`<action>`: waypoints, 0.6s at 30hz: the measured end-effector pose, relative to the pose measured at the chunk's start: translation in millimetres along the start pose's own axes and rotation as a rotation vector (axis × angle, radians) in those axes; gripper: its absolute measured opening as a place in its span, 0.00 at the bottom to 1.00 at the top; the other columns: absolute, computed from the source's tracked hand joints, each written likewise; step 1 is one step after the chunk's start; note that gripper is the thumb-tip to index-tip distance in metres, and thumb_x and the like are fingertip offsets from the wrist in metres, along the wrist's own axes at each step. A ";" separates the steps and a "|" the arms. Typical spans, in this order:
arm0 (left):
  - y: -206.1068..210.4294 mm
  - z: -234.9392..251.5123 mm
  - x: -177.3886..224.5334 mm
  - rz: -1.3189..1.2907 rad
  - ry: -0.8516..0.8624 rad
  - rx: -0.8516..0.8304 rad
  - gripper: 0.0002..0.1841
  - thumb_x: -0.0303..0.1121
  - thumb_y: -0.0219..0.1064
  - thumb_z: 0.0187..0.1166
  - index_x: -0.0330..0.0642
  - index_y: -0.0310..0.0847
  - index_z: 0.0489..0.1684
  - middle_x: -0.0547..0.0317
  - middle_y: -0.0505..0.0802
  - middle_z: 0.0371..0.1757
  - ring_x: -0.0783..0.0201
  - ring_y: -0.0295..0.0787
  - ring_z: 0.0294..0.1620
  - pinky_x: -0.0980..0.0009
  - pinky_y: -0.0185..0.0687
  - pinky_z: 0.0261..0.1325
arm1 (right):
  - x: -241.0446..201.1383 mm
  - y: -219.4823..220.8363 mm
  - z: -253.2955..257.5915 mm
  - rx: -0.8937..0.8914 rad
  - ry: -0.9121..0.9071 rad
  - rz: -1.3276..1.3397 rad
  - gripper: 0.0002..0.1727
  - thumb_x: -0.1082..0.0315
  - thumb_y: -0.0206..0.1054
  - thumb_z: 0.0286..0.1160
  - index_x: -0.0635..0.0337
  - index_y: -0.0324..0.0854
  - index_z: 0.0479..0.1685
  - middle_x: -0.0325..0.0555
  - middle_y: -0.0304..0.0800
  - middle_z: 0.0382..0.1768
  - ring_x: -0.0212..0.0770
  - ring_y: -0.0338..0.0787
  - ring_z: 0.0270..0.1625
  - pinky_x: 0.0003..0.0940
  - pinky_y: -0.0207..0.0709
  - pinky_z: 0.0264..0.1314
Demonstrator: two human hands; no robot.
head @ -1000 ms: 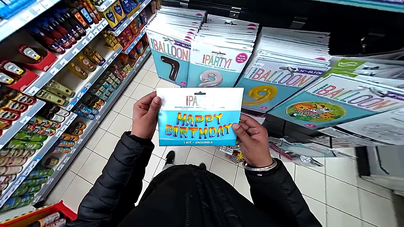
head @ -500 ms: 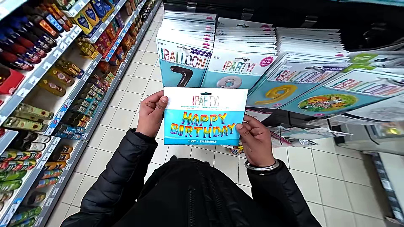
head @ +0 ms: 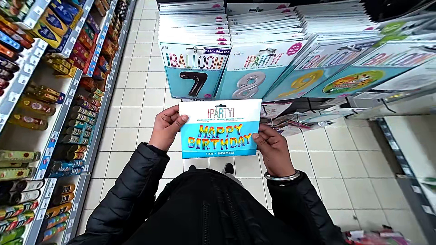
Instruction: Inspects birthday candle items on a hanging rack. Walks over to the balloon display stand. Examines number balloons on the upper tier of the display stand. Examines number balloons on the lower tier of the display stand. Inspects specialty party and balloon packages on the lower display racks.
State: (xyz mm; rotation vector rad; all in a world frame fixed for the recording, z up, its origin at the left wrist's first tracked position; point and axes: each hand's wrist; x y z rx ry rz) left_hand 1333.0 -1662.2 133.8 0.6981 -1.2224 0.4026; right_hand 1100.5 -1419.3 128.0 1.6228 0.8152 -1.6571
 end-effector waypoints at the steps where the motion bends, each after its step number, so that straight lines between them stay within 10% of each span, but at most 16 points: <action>1: -4.9 -0.9 -7.3 0.016 -0.052 0.000 0.17 0.24 0.69 0.80 0.32 0.81 0.66 0.48 0.96 0.45 0.59 0.97 0.42 0.61 0.96 0.47 | 6.3 -0.5 -1.6 -0.008 0.055 -0.046 0.20 0.72 0.63 0.82 0.61 0.79 0.73 0.52 0.95 0.47 0.44 0.96 0.45 0.38 0.93 0.48; 6: -29.4 -5.7 -65.2 0.149 -0.235 0.051 0.15 0.22 0.69 0.79 0.28 0.82 0.62 0.47 0.97 0.41 0.59 0.97 0.38 0.61 0.95 0.44 | 38.2 -10.1 -13.1 -0.002 0.230 -0.239 0.35 0.66 0.67 0.77 0.56 0.65 0.86 0.50 0.87 0.69 0.45 0.90 0.64 0.42 0.87 0.66; 18: -62.3 8.6 -104.9 0.184 -0.228 0.098 0.14 0.23 0.67 0.82 0.30 0.82 0.62 0.48 0.97 0.39 0.60 0.97 0.37 0.61 0.95 0.45 | 40.4 -13.6 -34.1 0.068 0.328 -0.257 0.32 0.66 0.68 0.78 0.53 0.68 0.85 0.48 0.89 0.66 0.44 0.91 0.64 0.42 0.86 0.66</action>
Point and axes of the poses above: each hand's wrist, its own z-axis towards the middle knuckle, its own y-axis out of the palm, x = y × z
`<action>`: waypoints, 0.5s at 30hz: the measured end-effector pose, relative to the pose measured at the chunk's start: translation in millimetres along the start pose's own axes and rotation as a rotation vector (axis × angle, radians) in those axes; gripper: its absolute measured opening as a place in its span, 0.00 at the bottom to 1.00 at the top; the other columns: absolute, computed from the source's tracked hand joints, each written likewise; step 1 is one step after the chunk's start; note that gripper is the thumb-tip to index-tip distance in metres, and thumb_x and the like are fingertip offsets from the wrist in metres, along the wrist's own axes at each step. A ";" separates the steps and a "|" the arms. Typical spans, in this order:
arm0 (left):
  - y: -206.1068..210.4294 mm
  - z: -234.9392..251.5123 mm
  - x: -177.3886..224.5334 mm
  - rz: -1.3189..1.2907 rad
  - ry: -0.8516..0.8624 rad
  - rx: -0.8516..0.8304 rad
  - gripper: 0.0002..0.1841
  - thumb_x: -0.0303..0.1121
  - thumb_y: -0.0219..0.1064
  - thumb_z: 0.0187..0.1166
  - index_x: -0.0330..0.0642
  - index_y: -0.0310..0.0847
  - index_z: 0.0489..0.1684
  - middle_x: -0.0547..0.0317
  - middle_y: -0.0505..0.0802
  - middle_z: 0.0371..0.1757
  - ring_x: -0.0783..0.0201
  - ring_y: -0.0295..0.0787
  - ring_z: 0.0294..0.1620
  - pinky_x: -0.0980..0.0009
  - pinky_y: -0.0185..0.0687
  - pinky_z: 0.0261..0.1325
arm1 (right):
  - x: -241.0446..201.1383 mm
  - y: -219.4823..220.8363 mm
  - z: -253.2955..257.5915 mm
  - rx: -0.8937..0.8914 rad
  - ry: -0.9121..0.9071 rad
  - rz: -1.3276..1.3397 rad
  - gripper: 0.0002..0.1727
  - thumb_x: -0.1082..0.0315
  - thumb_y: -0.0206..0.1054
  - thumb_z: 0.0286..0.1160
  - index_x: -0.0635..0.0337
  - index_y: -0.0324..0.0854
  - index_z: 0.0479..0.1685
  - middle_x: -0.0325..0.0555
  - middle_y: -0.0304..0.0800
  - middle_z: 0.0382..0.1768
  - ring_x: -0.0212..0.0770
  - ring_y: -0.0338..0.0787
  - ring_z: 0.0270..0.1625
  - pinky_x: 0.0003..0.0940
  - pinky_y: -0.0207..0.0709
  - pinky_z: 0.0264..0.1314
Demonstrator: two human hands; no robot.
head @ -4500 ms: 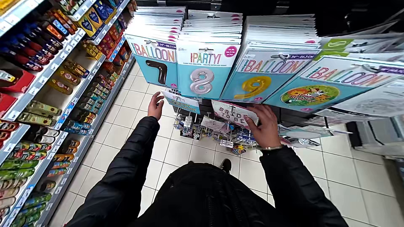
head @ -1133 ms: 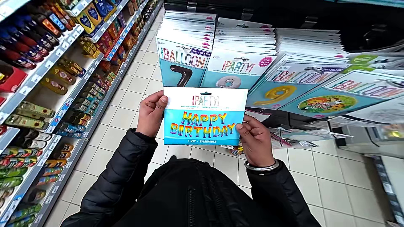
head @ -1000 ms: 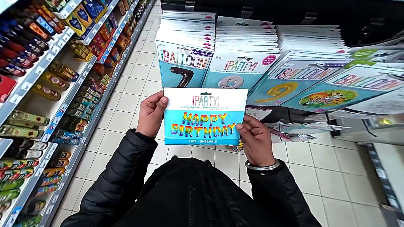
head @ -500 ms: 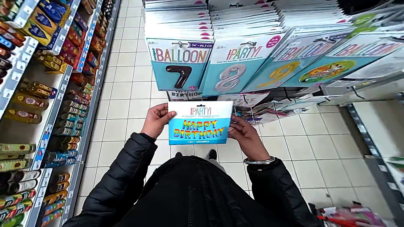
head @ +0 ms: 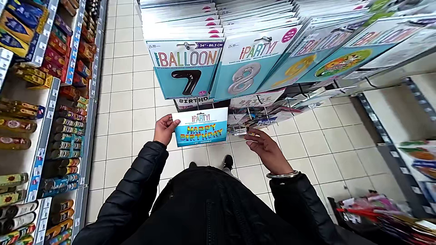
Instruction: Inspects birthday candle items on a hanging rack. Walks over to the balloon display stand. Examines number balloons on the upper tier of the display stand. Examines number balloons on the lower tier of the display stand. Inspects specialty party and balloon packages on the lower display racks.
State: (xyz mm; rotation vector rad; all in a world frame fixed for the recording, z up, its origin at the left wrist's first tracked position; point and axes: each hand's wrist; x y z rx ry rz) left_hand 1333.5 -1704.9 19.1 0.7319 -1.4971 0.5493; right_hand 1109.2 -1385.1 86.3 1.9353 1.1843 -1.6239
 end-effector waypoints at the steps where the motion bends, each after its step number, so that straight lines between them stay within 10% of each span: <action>1: -2.1 2.7 -1.6 0.000 0.002 0.004 0.14 0.23 0.67 0.82 0.30 0.82 0.62 0.48 0.97 0.39 0.60 0.97 0.37 0.61 0.95 0.45 | 1.0 1.0 -0.6 -0.003 0.004 -0.002 0.32 0.66 0.68 0.78 0.53 0.68 0.85 0.48 0.89 0.66 0.44 0.91 0.64 0.42 0.87 0.66; 15: 0.4 32.4 -37.7 0.157 0.134 0.133 0.15 0.25 0.70 0.80 0.33 0.84 0.63 0.53 0.95 0.41 0.68 0.92 0.38 0.68 0.89 0.51 | -1.5 27.8 20.4 -0.044 -0.034 -0.063 0.28 0.66 0.67 0.80 0.55 0.72 0.80 0.48 0.93 0.59 0.43 0.93 0.59 0.42 0.88 0.62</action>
Point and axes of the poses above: each hand's wrist, its own z-axis towards the middle knuckle, its own y-axis out of the palm, x = y × z
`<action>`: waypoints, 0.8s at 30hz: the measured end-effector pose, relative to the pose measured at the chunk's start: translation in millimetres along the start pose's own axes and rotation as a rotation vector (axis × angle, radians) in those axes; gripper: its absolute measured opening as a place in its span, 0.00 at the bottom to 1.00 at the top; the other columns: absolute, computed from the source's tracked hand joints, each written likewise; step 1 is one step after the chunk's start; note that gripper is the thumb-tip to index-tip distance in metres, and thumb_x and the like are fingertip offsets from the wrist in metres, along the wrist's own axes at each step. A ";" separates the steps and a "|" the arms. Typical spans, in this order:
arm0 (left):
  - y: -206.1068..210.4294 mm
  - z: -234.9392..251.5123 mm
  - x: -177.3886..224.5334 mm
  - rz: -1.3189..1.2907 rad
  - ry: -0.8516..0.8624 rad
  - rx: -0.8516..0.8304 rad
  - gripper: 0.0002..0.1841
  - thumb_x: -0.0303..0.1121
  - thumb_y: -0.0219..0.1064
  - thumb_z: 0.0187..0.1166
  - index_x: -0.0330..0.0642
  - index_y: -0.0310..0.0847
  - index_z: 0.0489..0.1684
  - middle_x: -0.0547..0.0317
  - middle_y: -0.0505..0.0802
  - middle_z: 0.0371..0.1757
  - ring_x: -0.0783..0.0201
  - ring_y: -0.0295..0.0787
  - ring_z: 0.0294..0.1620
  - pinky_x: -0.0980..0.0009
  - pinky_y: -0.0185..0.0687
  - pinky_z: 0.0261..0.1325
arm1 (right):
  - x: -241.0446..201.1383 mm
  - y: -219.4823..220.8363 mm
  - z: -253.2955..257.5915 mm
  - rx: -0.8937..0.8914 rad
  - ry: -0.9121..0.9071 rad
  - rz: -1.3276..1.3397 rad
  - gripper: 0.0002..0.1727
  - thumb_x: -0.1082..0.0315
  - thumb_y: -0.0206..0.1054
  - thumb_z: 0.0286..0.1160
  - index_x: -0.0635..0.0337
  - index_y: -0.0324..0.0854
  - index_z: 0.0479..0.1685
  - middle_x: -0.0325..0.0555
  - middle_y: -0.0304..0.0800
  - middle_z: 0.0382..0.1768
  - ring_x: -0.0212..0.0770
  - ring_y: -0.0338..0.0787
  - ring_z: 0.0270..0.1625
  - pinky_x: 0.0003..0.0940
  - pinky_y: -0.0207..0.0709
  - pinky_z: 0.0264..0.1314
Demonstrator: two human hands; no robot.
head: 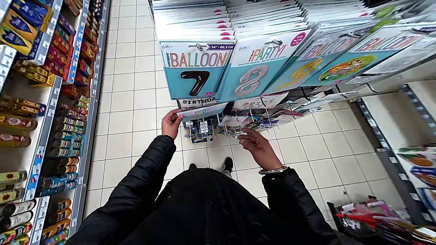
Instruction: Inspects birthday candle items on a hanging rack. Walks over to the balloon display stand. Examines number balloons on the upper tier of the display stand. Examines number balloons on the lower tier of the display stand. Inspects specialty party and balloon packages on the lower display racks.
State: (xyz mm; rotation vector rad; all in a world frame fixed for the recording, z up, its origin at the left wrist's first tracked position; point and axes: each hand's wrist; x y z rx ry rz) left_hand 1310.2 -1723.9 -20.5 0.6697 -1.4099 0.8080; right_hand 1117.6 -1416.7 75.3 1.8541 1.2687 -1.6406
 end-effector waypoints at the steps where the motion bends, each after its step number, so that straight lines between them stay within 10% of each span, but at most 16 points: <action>1: -1.4 -0.6 1.9 0.003 -0.003 0.009 0.16 0.25 0.70 0.80 0.33 0.83 0.64 0.51 0.95 0.47 0.67 0.92 0.42 0.67 0.89 0.54 | -0.7 3.0 5.0 0.006 -0.012 -0.018 0.27 0.66 0.68 0.80 0.55 0.74 0.79 0.47 0.93 0.58 0.43 0.94 0.58 0.41 0.89 0.61; 6: -12.5 -14.9 16.2 -0.011 -0.020 0.053 0.27 0.24 0.69 0.79 0.30 0.71 0.78 0.41 0.84 0.74 0.54 0.82 0.75 0.58 0.78 0.79 | -17.0 16.1 43.8 0.077 -0.173 -0.230 0.25 0.65 0.68 0.80 0.55 0.77 0.77 0.47 0.89 0.65 0.41 0.92 0.61 0.45 0.89 0.62; 12: -26.2 -54.7 42.4 -0.037 -0.080 0.085 0.29 0.23 0.67 0.79 0.34 0.67 0.81 0.44 0.84 0.75 0.54 0.86 0.71 0.57 0.84 0.72 | -37.4 29.7 119.6 0.157 -0.601 -0.702 0.22 0.60 0.70 0.78 0.65 0.84 0.65 0.63 0.88 0.61 0.62 0.85 0.68 0.59 0.75 0.75; 24: -47.2 -101.8 72.7 -0.089 -0.148 0.072 0.28 0.28 0.64 0.84 0.49 0.64 0.85 0.56 0.86 0.74 0.56 0.92 0.61 0.58 0.89 0.62 | -32.8 35.1 169.3 0.007 -0.518 -0.946 0.26 0.48 0.73 0.75 0.57 0.88 0.63 0.64 0.87 0.65 0.66 0.82 0.73 0.72 0.67 0.77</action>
Point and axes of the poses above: each hand's wrist, its own z-axis towards the middle knuckle, its own y-axis out of the palm, x = y × z
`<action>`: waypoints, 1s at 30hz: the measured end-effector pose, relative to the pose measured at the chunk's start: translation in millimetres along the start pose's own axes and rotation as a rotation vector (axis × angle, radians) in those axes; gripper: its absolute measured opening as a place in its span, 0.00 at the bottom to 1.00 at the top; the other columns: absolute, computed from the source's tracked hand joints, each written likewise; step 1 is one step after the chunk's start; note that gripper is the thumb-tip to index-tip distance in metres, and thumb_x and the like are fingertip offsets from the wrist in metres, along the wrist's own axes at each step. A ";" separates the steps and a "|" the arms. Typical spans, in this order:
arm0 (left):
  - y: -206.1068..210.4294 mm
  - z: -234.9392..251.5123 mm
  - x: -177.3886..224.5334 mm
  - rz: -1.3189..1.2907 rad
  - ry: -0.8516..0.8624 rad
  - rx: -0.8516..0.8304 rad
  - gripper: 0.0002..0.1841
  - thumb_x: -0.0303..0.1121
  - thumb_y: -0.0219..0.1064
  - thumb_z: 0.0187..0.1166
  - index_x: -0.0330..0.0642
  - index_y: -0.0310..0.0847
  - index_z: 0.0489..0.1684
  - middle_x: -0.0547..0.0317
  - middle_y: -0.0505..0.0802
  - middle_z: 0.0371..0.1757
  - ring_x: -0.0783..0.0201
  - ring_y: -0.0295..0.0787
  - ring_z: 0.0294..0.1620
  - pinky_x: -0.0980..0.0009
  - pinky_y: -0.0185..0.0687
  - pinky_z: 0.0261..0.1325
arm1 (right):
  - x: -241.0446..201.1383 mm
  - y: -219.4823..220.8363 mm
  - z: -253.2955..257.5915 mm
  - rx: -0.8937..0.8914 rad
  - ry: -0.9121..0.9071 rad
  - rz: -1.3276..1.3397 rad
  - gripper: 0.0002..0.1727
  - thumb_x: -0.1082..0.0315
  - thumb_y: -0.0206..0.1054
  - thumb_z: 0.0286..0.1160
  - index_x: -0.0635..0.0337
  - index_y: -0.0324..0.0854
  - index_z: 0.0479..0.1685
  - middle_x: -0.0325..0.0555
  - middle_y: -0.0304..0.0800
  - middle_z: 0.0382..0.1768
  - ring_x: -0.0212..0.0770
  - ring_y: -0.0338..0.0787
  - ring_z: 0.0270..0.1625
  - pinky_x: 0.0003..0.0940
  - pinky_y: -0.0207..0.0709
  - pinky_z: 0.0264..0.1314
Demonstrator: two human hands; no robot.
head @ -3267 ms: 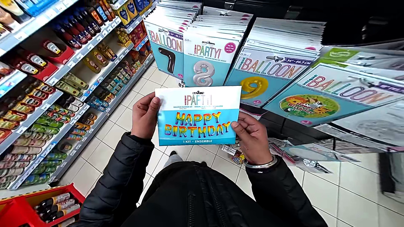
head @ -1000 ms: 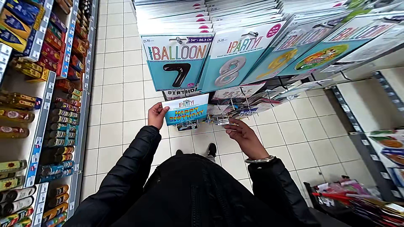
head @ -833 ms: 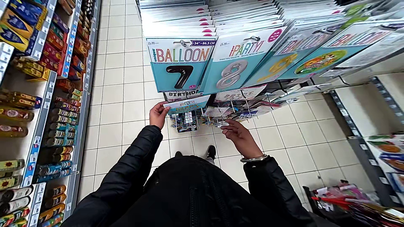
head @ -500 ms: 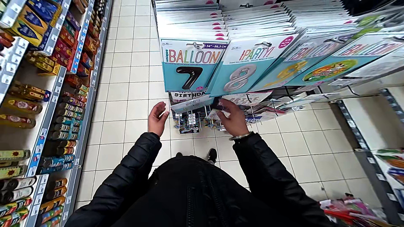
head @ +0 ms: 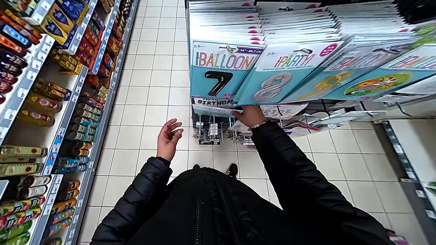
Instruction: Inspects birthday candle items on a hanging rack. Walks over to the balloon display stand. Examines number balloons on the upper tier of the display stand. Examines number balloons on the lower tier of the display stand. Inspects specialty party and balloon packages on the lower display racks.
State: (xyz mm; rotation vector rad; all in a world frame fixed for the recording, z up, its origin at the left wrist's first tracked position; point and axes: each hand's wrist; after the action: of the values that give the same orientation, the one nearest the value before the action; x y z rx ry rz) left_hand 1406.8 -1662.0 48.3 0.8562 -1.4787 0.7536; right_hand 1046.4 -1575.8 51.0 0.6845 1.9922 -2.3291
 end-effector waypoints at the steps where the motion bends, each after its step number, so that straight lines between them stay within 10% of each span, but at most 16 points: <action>1: -1.2 -0.8 -0.2 0.000 0.001 0.002 0.28 0.28 0.64 0.84 0.49 0.65 0.84 0.56 0.87 0.74 0.56 0.92 0.61 0.57 0.89 0.62 | 2.4 1.9 0.9 -0.006 -0.012 0.025 0.23 0.50 0.73 0.76 0.55 0.89 0.62 0.61 0.89 0.65 0.64 0.83 0.72 0.71 0.68 0.76; 11: -0.5 -4.6 -1.2 -0.006 -0.025 -0.011 0.28 0.27 0.61 0.85 0.49 0.64 0.85 0.56 0.87 0.74 0.56 0.92 0.62 0.57 0.89 0.62 | 3.7 10.9 -35.0 -0.010 0.087 0.794 0.13 0.68 0.74 0.76 0.60 0.91 0.57 0.48 0.96 0.49 0.35 0.94 0.45 0.40 0.87 0.53; 20: 2.3 -7.9 -11.3 0.030 -0.166 -0.216 0.24 0.37 0.54 0.88 0.46 0.68 0.84 0.54 0.83 0.78 0.54 0.83 0.74 0.50 0.83 0.69 | -11.8 -21.4 -80.4 0.040 0.138 1.181 0.11 0.73 0.68 0.78 0.63 0.85 0.55 0.44 0.95 0.39 0.35 0.95 0.38 0.32 0.92 0.45; 30: 16.3 -31.8 3.3 -0.475 -0.196 -0.602 0.20 0.46 0.53 0.92 0.46 0.85 0.67 0.44 0.94 0.58 0.53 0.98 0.48 0.58 0.95 0.43 | -37.9 -81.7 -95.4 0.224 0.078 1.254 0.09 0.71 0.64 0.82 0.60 0.85 0.55 0.41 0.95 0.41 0.32 0.95 0.40 0.30 0.92 0.46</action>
State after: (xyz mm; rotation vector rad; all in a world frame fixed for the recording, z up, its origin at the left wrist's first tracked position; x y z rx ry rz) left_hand 1409.2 -1626.7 54.6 0.7748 -1.4733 -0.1349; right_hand 1088.8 -1480.5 130.5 1.4584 0.7738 -1.6624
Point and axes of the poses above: each hand's wrist, its own z-axis towards the middle knuckle, its own y-axis out of the palm, x = y × z
